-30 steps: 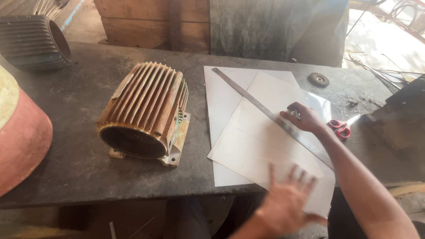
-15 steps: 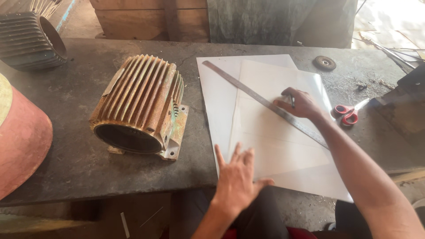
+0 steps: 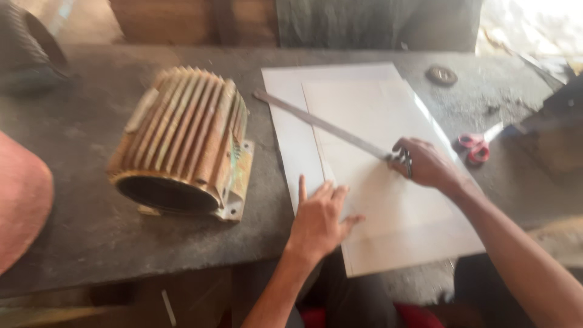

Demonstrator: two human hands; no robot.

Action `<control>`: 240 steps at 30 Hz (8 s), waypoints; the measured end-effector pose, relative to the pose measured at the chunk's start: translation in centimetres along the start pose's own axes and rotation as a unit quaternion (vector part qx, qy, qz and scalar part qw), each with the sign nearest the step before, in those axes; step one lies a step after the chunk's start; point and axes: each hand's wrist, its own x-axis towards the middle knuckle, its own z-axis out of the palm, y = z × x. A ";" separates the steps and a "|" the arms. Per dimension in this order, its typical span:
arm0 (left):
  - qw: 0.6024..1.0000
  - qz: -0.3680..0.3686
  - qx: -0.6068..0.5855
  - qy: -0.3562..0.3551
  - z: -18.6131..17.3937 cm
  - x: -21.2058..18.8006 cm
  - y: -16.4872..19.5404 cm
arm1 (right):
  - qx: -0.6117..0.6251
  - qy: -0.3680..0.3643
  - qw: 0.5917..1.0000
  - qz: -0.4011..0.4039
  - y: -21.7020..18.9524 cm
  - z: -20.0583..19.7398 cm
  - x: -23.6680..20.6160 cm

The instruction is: The person sits at a workshop bench and uses a steel ruler and a pen to draw straight lines on white plastic sheets, repositioning the ruler repeatedly to mark a grid of lines. A rusty motor housing and red scissors sit on the bench beside the sheets.

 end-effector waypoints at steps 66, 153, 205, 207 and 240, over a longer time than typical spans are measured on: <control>0.994 -0.059 0.036 0.088 -0.9 -4.0 -2.4 | 0.019 -0.036 0.976 -0.214 -2.4 -0.3 0.2; 0.949 0.006 0.295 -0.111 -2.2 -1.8 4.3 | -0.024 -0.019 0.944 -0.330 -0.9 0.0 2.3; 0.990 -0.112 -0.039 0.081 -2.5 -6.2 -2.7 | 0.077 -0.048 0.996 -0.015 -1.4 0.0 -6.3; 0.990 -0.105 -0.046 0.081 -2.5 -6.4 -2.9 | 0.063 -0.024 0.998 0.001 -1.8 0.5 -6.9; 0.992 -0.117 -0.025 0.033 3.1 -5.3 -8.5 | 0.136 -0.057 0.985 0.085 9.1 13.0 -4.1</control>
